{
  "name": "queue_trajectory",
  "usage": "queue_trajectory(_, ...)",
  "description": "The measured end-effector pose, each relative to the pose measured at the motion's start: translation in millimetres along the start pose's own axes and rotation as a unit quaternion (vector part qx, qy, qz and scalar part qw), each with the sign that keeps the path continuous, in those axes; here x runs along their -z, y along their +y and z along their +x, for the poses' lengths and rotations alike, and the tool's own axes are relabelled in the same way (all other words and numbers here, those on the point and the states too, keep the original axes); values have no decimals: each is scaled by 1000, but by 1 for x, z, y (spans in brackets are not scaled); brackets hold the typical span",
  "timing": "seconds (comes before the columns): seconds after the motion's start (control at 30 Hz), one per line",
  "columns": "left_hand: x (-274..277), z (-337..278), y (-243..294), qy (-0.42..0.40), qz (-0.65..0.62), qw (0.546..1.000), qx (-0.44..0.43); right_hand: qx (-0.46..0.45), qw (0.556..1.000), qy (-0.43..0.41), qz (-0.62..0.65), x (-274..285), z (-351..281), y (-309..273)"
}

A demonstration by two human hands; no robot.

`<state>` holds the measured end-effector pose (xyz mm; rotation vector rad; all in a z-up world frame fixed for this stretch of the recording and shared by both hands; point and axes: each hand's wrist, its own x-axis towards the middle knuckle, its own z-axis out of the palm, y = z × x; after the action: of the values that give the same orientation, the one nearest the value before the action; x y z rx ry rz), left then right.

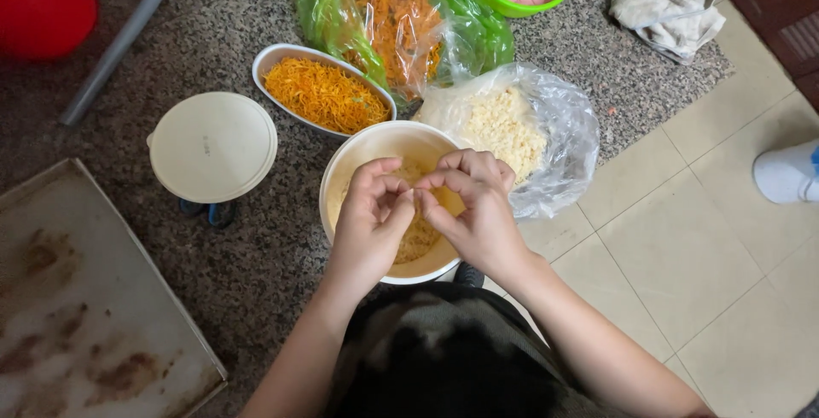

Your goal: Pulling apart and shredding pieces of cheese into a bowl for food preparation.

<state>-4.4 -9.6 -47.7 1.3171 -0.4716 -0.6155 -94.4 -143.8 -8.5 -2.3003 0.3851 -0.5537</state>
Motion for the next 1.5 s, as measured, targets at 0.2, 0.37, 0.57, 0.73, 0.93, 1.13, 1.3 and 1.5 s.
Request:
queue_trajectory(0.2, 0, -1, 6, 4, 4, 1000, -4, 3, 1000, -2, -4, -1, 0, 4)
queue_trajectory(0.37, 1, -1, 2, 3, -1, 1000, -7, 3, 1000, -2, -11, -1, 0, 7)
queue_trajectory(0.57, 1, 1, -2, 2, -7, 1000, -9, -6, 1000, 6, -11, -2, -1, 9)
queue_trajectory(0.73, 1, 0, 0, 5, -11, 1000, -9, -37, 999, 25, -8, 1, 1, 3)
queue_trajectory(0.93, 0, 0, -2, 7, -8, 1000, -11, -41, 998, 45, -14, 6, 3, 9)
queue_trajectory(1.13, 0, -1, 5, 13, -21, 1000, -19, -48, 995, 83, 2, 15, 7, 7)
queue_trajectory(1.3, -4, -3, 20, 21, 17, 999, -26, -34, 998, 45, -7, 10, 4, 2)
queue_trajectory(1.5, -16, -3, 23, 60, 40, 996, -46, -21, 999, 18, -33, 4, 0, 4)
